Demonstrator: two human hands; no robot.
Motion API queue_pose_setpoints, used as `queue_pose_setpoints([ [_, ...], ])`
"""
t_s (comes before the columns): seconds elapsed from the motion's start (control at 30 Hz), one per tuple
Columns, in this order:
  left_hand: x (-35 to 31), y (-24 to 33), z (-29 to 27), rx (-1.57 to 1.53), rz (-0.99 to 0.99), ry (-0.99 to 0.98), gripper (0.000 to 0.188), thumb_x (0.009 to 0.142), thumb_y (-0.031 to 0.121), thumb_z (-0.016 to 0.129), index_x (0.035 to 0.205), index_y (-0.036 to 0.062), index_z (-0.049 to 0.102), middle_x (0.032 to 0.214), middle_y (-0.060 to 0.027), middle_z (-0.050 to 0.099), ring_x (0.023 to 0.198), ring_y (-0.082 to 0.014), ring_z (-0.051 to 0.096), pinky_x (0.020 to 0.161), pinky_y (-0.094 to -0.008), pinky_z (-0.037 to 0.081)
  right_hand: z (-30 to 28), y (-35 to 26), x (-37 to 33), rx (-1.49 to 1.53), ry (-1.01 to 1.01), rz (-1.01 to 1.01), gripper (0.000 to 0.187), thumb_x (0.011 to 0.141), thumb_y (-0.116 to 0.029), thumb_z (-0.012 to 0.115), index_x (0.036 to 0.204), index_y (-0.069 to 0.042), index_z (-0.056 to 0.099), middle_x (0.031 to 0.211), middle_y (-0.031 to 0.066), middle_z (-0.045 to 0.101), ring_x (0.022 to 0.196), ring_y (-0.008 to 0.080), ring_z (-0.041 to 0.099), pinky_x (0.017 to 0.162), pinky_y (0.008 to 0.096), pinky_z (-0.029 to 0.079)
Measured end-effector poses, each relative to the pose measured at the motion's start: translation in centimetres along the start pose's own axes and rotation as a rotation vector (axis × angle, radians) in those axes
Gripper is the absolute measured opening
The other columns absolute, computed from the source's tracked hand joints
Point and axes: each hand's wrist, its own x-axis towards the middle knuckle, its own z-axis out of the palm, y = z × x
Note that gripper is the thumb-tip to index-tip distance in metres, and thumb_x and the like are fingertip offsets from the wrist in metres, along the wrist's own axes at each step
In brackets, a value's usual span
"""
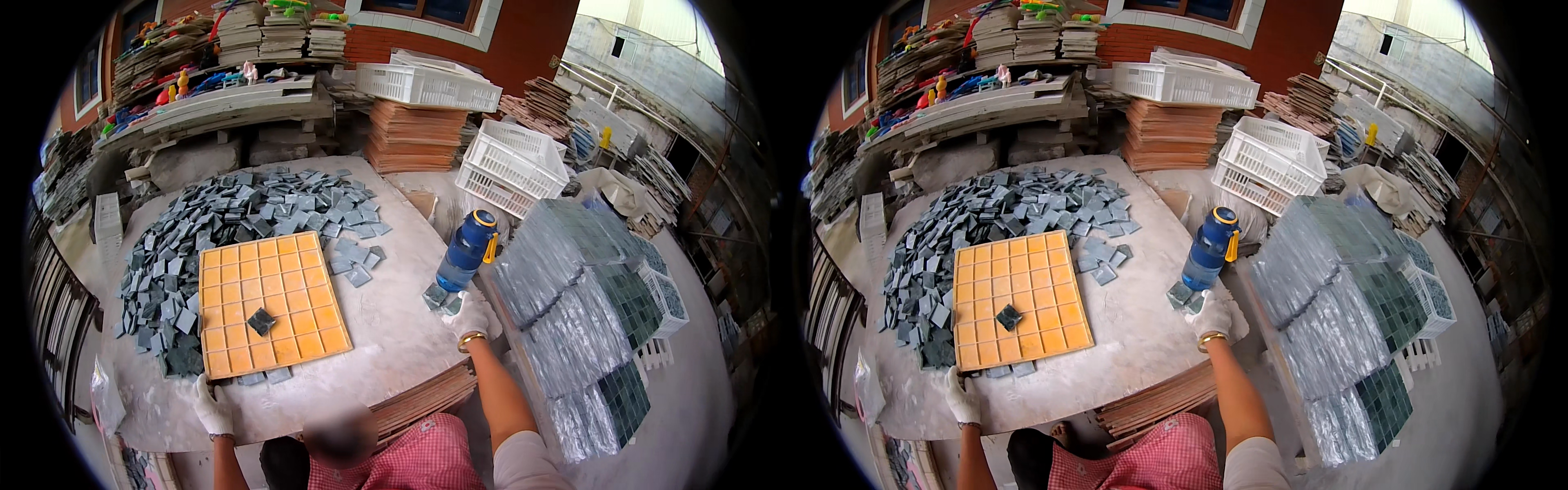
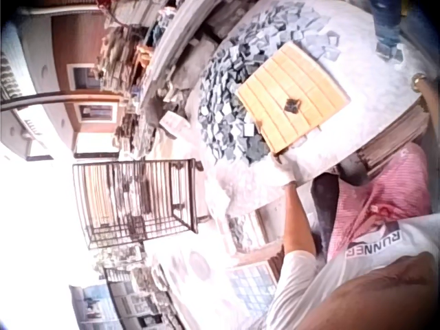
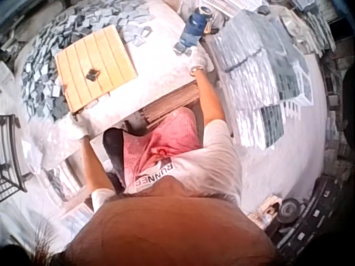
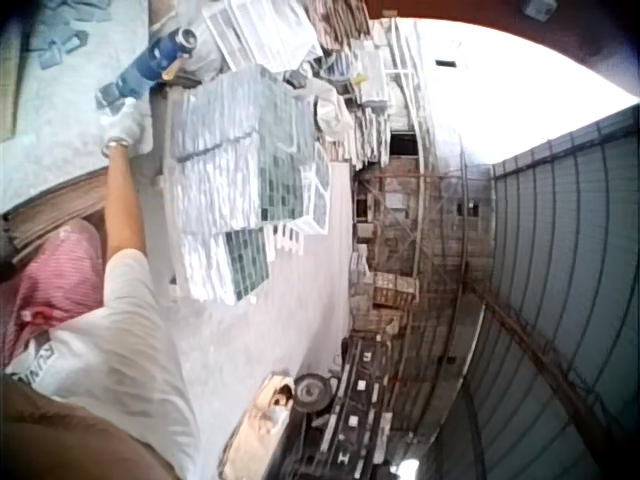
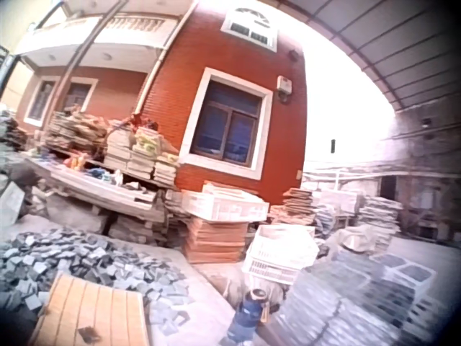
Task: The person places small green tiles one by one into a yellow grid frame, filling the grid to form a complete tile sheet. The person then flips the frame to reveal the assembled tile sheet and places it on a stack of finished sheets.
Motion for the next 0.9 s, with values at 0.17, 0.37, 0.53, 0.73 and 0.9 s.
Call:
queue_pose_setpoints([
  [0.17,0.2,1.4,0.1,0.052,-0.045,-0.076,0.036,0.075,-0.002,0.056,0.112,0.0018,0.053,0.094,-0.0162,0.057,0.083,-0.0323,0.057,0.075,-0.0404,0.046,1.3,4.6,1.9,-0.025,0.030,-0.036,0.080,0.062,-0.038,0.080,0.129,-0.011,0.044,0.123,0.0168,0.052,0.116,0.0322,0.049,0.096,0.0400,0.042],
  [0.37,0.2,1.4,-0.3,0.085,-0.009,-0.024,0.031,0.076,0.002,0.057,0.106,0.0039,0.054,0.094,-0.0146,0.057,0.082,-0.0326,0.057,0.074,-0.0406,0.047,-0.5,2.4,-1.3,-0.062,0.319,-0.282,0.086,0.061,-0.033,0.081,0.131,-0.006,0.040,0.125,0.0196,0.048,0.115,0.0352,0.048,0.095,0.0430,0.041],
  [0.53,0.0,1.9,-0.4,0.073,-0.022,0.001,0.030,0.075,0.004,0.059,0.104,0.0059,0.056,0.088,-0.0130,0.058,0.077,-0.0315,0.058,0.068,-0.0415,0.048,-0.3,1.2,-13.0,0.375,0.056,-0.407,0.061,0.072,-0.025,0.075,0.122,-0.002,0.050,0.113,0.0196,0.058,0.104,0.0356,0.055,0.091,0.0430,0.043],
  [0.73,0.8,3.2,-0.9,0.013,0.028,0.070,0.029,0.077,-0.001,0.050,0.105,0.0067,0.055,0.098,-0.0146,0.059,0.087,-0.0342,0.058,0.074,-0.0423,0.048,2.7,6.6,-25.9,0.338,-0.294,-0.425,0.049,0.080,-0.035,0.067,0.118,-0.005,0.057,0.106,0.0155,0.064,0.098,0.0327,0.060,0.085,0.0408,0.048],
  [0.9,4.3,10.0,1.0,0.115,0.451,-0.137,0.034,0.075,0.004,0.057,0.109,0.0071,0.053,0.106,-0.0130,0.057,0.096,-0.0316,0.055,0.081,-0.0407,0.045,6.7,9.4,-29.5,-0.047,-0.054,-0.940,0.026,0.080,-0.033,0.060,0.090,-0.010,0.064,0.085,0.0143,0.064,0.079,0.0299,0.061,0.075,0.0423,0.048],
])
